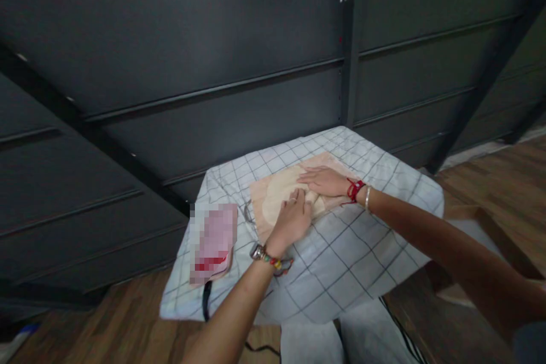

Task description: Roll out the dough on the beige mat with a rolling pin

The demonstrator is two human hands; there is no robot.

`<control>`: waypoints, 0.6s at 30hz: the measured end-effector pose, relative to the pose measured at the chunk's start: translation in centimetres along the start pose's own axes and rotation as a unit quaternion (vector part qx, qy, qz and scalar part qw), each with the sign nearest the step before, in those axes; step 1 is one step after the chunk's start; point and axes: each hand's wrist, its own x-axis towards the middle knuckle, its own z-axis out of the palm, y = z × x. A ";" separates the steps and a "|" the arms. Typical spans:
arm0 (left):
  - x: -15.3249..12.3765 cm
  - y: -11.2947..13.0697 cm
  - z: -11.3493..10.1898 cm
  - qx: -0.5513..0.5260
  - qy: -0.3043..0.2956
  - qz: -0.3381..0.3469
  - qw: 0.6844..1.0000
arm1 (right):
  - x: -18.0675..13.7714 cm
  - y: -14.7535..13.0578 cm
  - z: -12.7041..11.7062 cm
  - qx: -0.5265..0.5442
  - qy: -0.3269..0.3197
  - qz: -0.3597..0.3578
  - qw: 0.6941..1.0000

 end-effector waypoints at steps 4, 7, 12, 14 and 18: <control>-1.1 1.8 0.5 -0.002 -0.001 0.022 1.000 | -1.8 -0.2 -0.1 -0.041 -0.015 0.025 0.999; -1.6 2.6 1.1 0.014 0.010 0.038 0.999 | -2.8 -0.6 -0.1 -0.047 0.010 0.024 0.999; -2.3 3.4 2.2 0.053 0.035 0.049 0.997 | -4.0 -1.0 0.3 -0.043 0.044 0.036 0.997; -2.5 3.5 2.7 0.063 0.048 0.055 0.995 | -4.5 -1.1 0.5 -0.047 0.055 0.041 0.997; -2.8 3.6 3.1 0.077 0.074 0.078 0.991 | -5.5 -1.2 0.5 -0.057 0.083 0.042 0.994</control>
